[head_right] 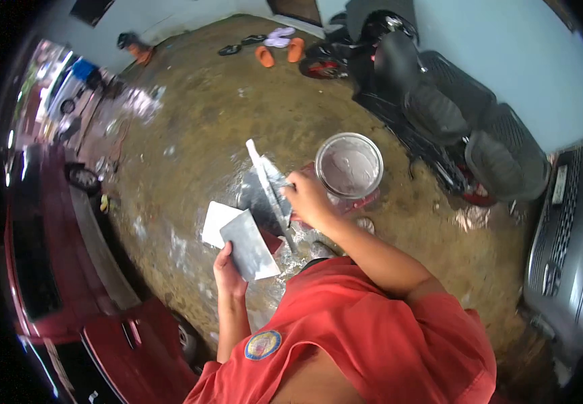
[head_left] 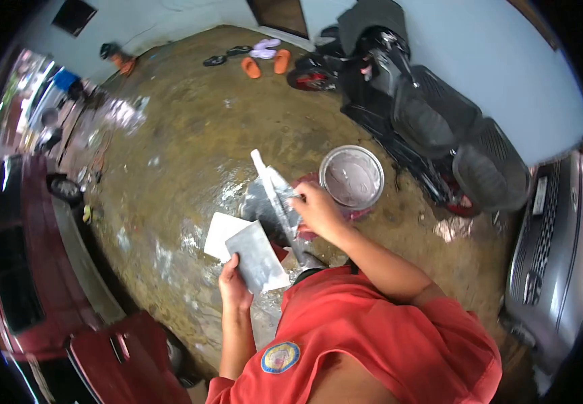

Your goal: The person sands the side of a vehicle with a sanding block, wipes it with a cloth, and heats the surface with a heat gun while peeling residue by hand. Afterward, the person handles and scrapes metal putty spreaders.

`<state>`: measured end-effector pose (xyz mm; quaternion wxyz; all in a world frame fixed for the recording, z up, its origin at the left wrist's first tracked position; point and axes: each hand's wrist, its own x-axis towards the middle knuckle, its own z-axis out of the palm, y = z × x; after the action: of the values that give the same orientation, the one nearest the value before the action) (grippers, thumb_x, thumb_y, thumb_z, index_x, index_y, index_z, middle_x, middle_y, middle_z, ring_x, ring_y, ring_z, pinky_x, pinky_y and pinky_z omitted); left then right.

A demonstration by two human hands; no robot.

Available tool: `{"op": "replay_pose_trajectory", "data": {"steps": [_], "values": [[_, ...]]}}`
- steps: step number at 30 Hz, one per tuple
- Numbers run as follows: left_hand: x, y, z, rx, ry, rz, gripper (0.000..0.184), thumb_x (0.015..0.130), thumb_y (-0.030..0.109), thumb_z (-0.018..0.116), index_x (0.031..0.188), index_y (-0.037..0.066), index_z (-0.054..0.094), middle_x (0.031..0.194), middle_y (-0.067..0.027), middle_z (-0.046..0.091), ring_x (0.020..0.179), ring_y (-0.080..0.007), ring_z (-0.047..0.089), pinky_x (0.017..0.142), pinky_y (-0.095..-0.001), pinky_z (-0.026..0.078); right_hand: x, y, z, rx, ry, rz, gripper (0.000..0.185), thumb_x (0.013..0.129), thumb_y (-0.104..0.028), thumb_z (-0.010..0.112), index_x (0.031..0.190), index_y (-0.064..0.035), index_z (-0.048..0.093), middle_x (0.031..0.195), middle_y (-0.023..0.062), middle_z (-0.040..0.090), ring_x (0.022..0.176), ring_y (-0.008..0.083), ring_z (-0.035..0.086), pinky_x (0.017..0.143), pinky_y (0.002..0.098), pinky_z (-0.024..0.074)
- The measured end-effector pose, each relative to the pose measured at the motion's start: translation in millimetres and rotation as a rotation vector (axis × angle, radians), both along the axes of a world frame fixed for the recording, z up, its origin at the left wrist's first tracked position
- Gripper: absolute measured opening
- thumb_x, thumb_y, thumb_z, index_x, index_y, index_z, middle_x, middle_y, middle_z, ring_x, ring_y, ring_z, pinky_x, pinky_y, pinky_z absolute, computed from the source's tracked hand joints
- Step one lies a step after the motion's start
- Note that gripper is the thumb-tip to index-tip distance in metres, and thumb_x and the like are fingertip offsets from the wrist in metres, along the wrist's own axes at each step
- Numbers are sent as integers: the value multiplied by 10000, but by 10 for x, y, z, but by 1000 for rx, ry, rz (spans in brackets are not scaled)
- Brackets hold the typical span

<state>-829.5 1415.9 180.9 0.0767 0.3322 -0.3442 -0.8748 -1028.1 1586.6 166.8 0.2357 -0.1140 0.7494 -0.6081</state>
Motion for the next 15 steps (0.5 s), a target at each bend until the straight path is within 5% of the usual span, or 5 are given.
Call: {"op": "replay_pose_trajectory", "data": {"steps": [4,8,15], "values": [[171,-292,-496,-33,-48,-39,585,912,315,635,1380,-7,496,1295,-131,632,1156,-294,632,1026,-425,485,361,-237,-827,8,216,-118,227,864,-177,712,961,12,630,971,198,625,947,370,619,759,448,502],[170,-383,-1189,35,-109,-99,590,910,324,639,1383,4,489,1299,-129,624,1158,-296,627,1040,-430,476,581,-161,-1395,-9,87,-251,205,871,-163,702,972,1,632,954,173,623,869,366,625,741,439,496],[-207,-4,-1935,186,-138,-185,521,928,296,592,1371,36,502,1290,-119,628,1150,-296,626,1040,-429,469,385,135,-1851,266,156,-256,337,895,-235,665,1123,12,666,1121,234,674,1056,401,630,908,439,493]]}}
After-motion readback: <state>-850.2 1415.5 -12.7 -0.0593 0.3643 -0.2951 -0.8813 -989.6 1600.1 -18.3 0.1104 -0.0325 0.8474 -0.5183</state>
